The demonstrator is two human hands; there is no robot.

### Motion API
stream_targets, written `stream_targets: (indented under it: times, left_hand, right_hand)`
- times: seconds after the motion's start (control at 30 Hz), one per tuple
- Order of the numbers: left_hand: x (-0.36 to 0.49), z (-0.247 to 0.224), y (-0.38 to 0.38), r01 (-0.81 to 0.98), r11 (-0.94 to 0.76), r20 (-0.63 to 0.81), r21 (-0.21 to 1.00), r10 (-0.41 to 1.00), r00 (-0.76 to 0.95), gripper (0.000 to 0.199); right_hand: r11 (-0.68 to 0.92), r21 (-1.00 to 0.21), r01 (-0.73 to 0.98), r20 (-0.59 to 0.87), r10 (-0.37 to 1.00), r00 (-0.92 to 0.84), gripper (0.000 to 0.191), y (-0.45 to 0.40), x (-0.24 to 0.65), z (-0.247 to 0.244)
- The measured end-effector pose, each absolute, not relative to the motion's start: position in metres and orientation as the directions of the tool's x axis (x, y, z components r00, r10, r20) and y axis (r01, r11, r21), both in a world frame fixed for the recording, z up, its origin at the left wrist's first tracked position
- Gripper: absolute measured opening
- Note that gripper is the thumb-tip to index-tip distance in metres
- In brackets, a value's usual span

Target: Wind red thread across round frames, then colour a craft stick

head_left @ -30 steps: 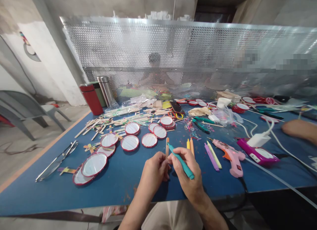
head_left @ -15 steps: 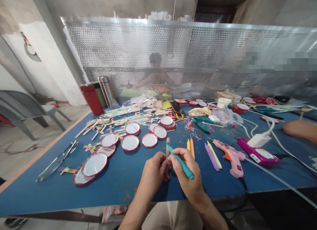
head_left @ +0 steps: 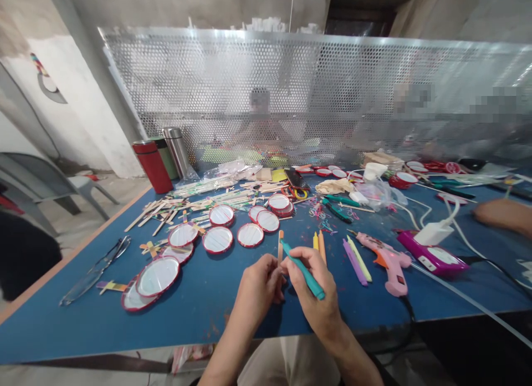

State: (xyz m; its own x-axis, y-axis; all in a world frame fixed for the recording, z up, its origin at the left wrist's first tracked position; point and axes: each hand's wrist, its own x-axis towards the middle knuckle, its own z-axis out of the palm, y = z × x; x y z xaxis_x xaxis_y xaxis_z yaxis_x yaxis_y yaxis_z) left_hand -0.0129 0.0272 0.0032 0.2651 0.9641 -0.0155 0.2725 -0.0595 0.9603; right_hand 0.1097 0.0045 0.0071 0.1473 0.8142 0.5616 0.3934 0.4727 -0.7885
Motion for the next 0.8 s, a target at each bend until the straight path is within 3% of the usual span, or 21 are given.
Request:
stream_targets:
  times: [0.8]
  left_hand:
    - [-0.0130, 0.0041, 0.0258, 0.260, -0.047, -0.020, 0.964, 0.968, 0.250, 0.014]
  right_hand:
    - [0.470, -0.807, 0.357, 0.547, 0.823, 0.154, 0.007, 0.0021, 0.1119, 0.0044]
